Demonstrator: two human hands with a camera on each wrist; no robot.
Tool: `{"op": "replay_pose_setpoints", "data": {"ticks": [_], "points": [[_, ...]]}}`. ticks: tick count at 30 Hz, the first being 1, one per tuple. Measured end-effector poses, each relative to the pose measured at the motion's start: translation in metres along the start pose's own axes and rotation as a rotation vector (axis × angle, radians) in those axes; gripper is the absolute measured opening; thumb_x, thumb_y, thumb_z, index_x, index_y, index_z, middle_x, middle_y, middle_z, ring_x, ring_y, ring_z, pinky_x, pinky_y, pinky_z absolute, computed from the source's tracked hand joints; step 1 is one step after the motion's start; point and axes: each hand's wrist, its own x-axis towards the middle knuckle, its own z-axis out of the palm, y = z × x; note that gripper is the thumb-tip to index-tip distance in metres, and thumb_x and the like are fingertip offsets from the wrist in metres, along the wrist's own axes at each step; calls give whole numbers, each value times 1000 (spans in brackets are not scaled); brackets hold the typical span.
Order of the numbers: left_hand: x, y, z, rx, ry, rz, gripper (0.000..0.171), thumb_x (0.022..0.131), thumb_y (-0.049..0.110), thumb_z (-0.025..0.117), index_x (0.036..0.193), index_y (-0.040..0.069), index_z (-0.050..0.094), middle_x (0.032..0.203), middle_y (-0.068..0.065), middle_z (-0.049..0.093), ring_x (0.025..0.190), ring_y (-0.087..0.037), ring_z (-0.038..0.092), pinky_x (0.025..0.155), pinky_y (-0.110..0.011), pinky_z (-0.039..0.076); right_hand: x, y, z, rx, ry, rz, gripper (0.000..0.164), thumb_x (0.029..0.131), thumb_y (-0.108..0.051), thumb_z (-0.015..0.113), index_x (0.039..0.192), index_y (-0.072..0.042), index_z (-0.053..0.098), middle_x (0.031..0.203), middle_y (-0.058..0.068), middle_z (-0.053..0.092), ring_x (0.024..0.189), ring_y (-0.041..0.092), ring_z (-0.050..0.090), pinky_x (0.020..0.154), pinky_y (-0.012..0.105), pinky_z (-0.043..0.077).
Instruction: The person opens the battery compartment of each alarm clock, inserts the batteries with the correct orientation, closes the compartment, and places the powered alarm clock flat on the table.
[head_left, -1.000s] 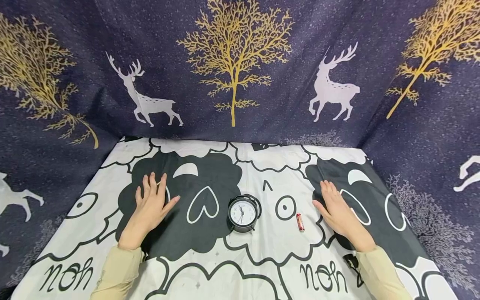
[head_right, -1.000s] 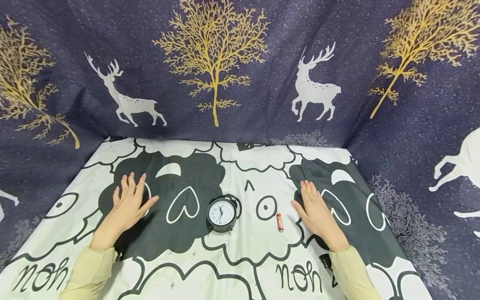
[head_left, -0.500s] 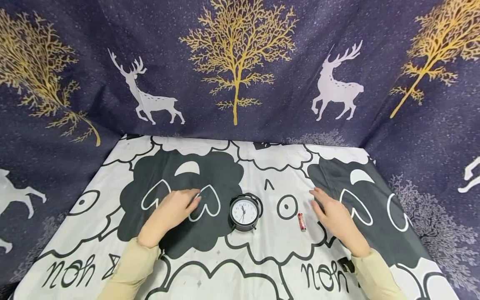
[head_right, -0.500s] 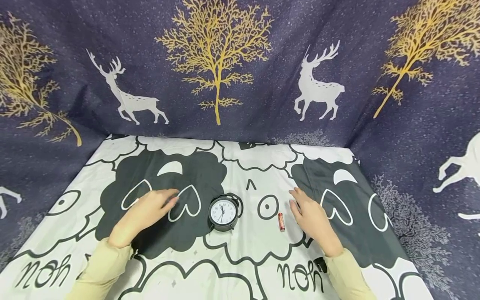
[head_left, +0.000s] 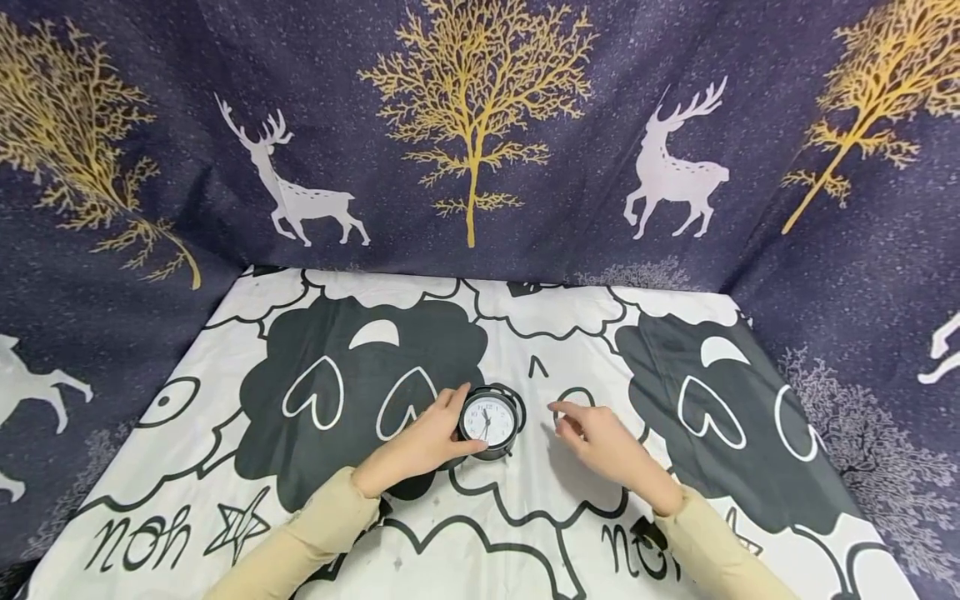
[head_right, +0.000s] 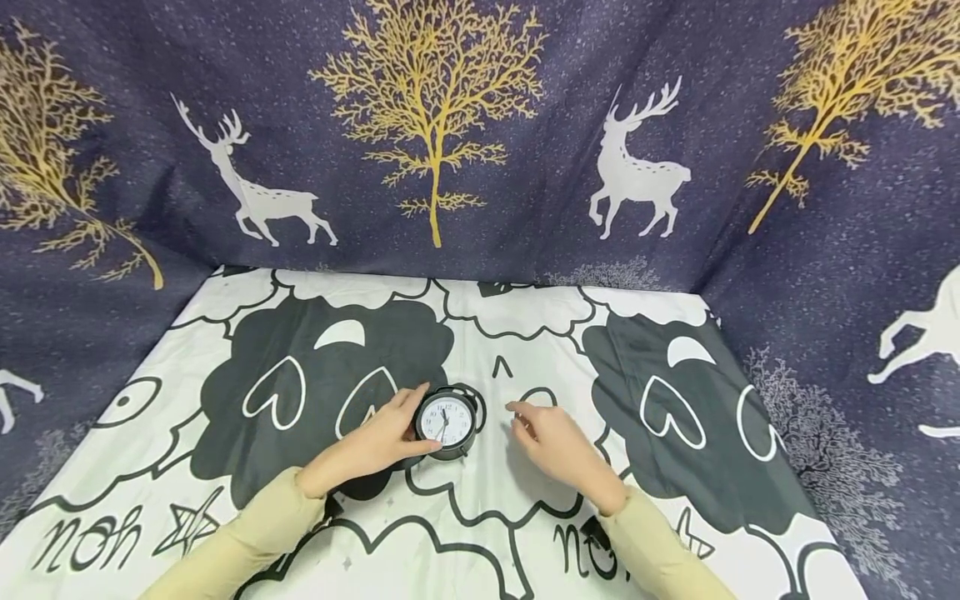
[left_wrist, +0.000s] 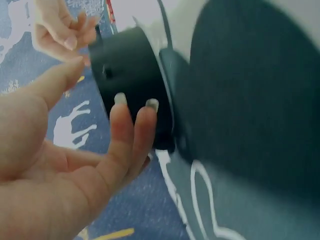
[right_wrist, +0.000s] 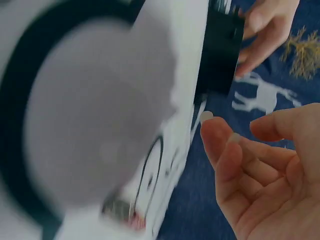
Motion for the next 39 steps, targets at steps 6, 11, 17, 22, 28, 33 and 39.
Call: {"op": "replay_pose_setpoints", "data": {"ticks": [6,11,17,22,28,33,39], "points": [[1,-3,5,-81,21,-10,88,71,35,77,138,-2,34,126,-25,44,104,-32,54,83,-44,46,9,-16,15,142,-13,-22,29,85,-8,58,113,-2,63,89,5,68,66,4,60,58,16,46],[1,-5,9,-68,41,30,90,63,32,83,135,1,39,124,-21,45,106,-31,53,85,-44,45,14,-20,25,215,-42,-48,49,79,-2,64,126,2,51,116,18,59,79,17,66,65,16,50],[2,-4,15,-45,94,17,83,62,30,84,130,1,45,115,-17,48,99,-27,55,84,-43,46,17,-22,31,314,-122,-50,60,78,0,66,134,3,42,118,18,59,81,16,67,69,16,51],[2,-2,19,4,150,32,79,61,33,83,125,0,48,106,-14,55,95,-25,58,80,-41,47,18,-21,35,321,-127,-51,65,77,-3,69,135,4,41,102,13,65,79,14,67,69,17,51],[3,1,20,-33,165,11,81,61,30,84,125,-5,47,109,-19,58,101,-30,58,83,-41,48,19,-20,39,272,-92,-47,64,76,-8,72,133,2,44,110,11,61,79,12,66,69,17,51],[1,5,17,-66,165,-19,83,62,28,83,127,-7,46,113,-23,56,104,-33,58,85,-41,47,19,-22,36,263,-84,-63,61,77,-8,71,131,2,45,106,12,62,78,12,66,69,18,51],[-4,10,12,-64,162,-28,82,63,27,83,128,-3,45,111,-20,55,102,-31,58,82,-41,48,17,-26,30,286,-63,-83,59,78,-9,70,131,1,46,112,13,61,78,14,66,67,17,51]]}}
